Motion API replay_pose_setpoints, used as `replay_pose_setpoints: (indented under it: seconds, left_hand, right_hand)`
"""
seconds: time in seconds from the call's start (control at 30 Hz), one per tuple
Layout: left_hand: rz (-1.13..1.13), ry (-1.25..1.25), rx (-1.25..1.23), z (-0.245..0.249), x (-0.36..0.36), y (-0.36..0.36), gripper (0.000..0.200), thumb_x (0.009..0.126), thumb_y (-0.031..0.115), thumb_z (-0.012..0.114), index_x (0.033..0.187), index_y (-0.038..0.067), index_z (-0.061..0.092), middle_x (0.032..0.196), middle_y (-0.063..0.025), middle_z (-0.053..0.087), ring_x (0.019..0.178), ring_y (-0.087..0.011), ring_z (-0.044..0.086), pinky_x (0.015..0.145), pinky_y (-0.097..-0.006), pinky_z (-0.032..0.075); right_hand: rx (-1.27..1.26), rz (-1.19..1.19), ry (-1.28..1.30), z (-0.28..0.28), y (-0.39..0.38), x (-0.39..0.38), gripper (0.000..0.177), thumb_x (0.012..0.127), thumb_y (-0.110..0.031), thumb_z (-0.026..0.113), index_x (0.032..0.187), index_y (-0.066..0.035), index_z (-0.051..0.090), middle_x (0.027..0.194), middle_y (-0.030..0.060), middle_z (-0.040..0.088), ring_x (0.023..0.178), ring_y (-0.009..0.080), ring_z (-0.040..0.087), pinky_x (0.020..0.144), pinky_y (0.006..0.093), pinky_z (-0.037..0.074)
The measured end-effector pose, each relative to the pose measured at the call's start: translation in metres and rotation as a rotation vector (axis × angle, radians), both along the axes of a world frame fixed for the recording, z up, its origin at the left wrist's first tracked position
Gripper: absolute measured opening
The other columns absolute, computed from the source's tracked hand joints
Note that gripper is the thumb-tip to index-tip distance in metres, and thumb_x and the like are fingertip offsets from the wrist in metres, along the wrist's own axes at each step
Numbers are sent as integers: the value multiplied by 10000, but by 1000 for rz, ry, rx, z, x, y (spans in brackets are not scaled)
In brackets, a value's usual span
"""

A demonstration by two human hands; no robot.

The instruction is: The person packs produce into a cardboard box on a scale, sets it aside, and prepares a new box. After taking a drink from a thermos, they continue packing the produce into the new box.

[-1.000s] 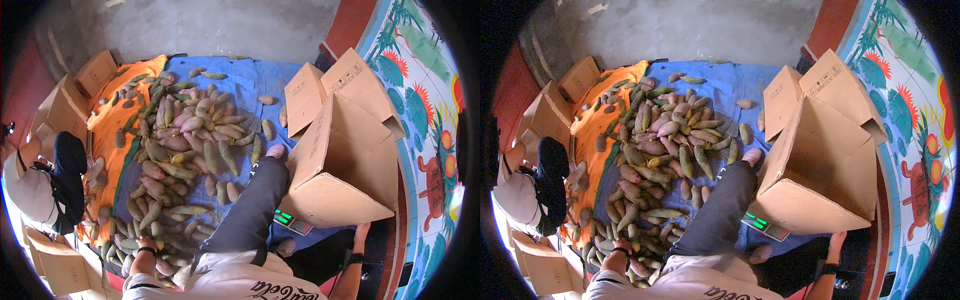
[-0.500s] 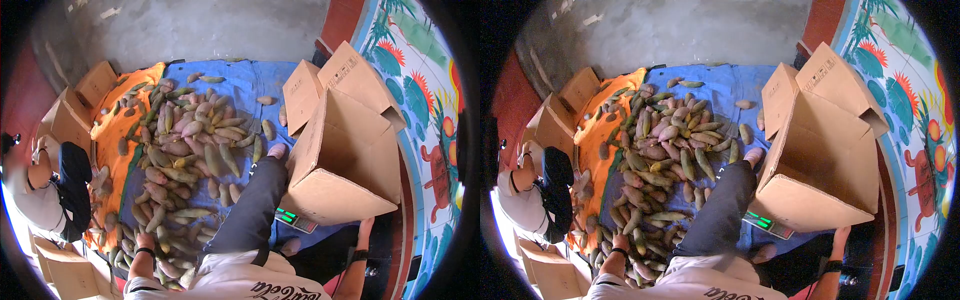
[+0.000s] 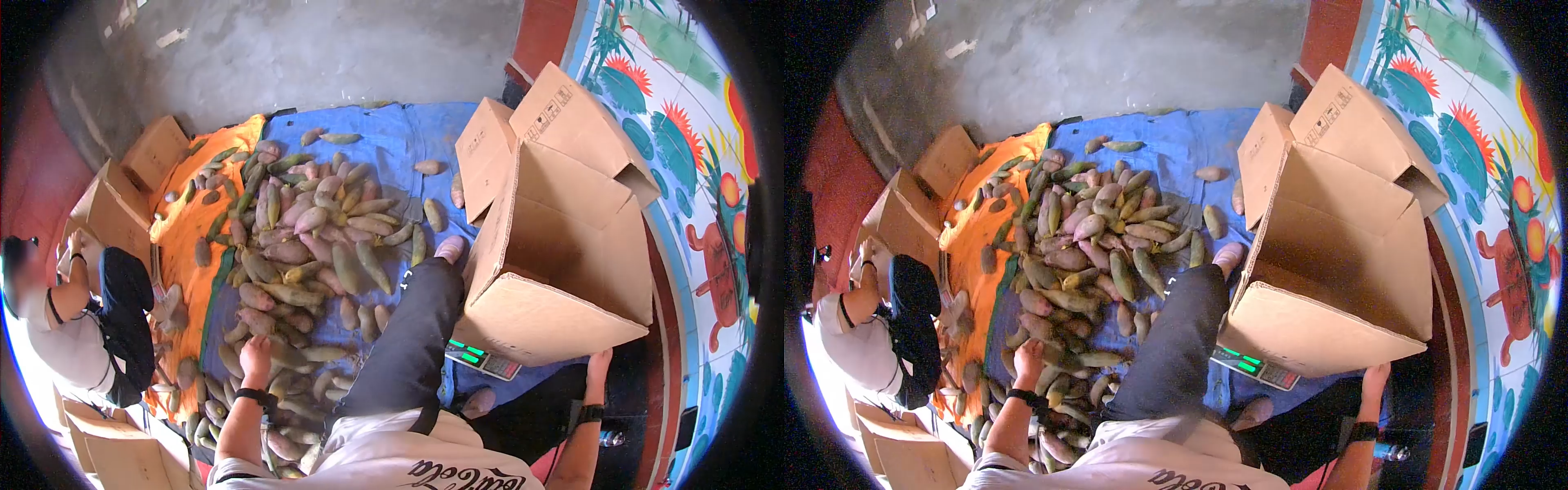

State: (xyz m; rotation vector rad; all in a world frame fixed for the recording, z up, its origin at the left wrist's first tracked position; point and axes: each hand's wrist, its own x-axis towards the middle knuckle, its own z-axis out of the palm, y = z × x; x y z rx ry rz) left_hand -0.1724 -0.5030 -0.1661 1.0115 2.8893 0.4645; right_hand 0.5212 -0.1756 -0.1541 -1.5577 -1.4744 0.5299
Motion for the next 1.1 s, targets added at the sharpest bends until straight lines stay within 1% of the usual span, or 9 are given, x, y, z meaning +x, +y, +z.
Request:
replay_pose_setpoints:
  seconds: [0.1, 0.13, 0.2, 0.3, 0.47, 0.8, 0.9, 1.0, 1.1]
  left_hand:
    - [1, -270, 496, -1, 1, 33, 169, 855, 178, 553, 920, 37, 620, 836, -127, 624, 612, -258, 593, 595, -316, 498]
    - [-4, -269, 497, -1, 2, 42, 169, 855, 178, 553, 920, 37, 620, 836, -127, 624, 612, -258, 593, 595, -316, 498]
    - [85, -726, 845, 49, 26, 83, 189, 899, 179, 520, 945, 18, 608, 832, -73, 615, 646, -162, 588, 588, -277, 502]
    - [5, -706, 861, 109, 44, 127, 213, 924, 194, 490, 978, 9, 580, 863, -49, 601, 713, -126, 593, 615, -263, 509]
    - [-200, -1063, 1299, 189, 87, 180, 228, 935, 210, 473, 999, 3, 543, 901, -84, 613, 786, -158, 615, 687, -303, 520]
    - [-619, -1325, 1165, 255, 184, 244, 243, 934, 206, 484, 1032, -8, 542, 968, -104, 609, 874, -174, 600, 754, -328, 516]
    - [-747, -1259, 1079, 255, 207, 252, 218, 930, 179, 495, 1050, 17, 575, 979, -71, 622, 905, -140, 589, 785, -299, 496]
    - [-1014, -750, 806, 255, 219, 257, 189, 895, 63, 529, 1069, 20, 590, 993, -39, 609, 919, -108, 547, 842, -257, 437]
    - [-1004, -884, 854, 264, 228, 249, 191, 890, 36, 514, 1068, 2, 577, 1009, -59, 601, 929, -117, 548, 848, -261, 432]
  right_hand:
    - [17, 24, -58, -2, 0, 0, 364, 928, -208, 392, 1043, 103, 544, 1058, 243, 588, 991, 339, 549, 854, 386, 406]
    - [-9, 41, -93, -4, 0, 2, 367, 928, -211, 392, 1039, 104, 544, 1052, 241, 591, 986, 336, 552, 850, 386, 407]
    - [10, 56, -95, -2, 0, -1, 369, 928, -214, 393, 1036, 104, 545, 1045, 239, 594, 983, 335, 554, 850, 383, 408]
    - [51, 65, -66, 13, -5, -17, 370, 927, -219, 396, 1031, 102, 547, 1035, 232, 600, 976, 333, 559, 847, 379, 412]
    - [81, 86, -32, 25, -12, -27, 362, 926, -216, 402, 1027, 99, 551, 1026, 220, 607, 965, 332, 565, 841, 375, 420]
    - [28, 86, -82, 37, -18, -39, 325, 924, -170, 393, 1053, 90, 540, 1076, 210, 588, 1017, 307, 543, 880, 359, 398]
    - [43, 49, -58, 43, -20, -44, 313, 913, -148, 395, 1021, 94, 560, 1037, 202, 614, 988, 289, 569, 850, 352, 419]
    - [54, 57, -45, 48, -22, -51, 303, 906, -132, 394, 1015, 95, 563, 1026, 199, 620, 982, 282, 574, 848, 348, 421]
    - [56, 62, -68, 41, -21, -43, 292, 898, -122, 397, 1008, 88, 567, 1005, 206, 625, 965, 289, 582, 838, 353, 426]
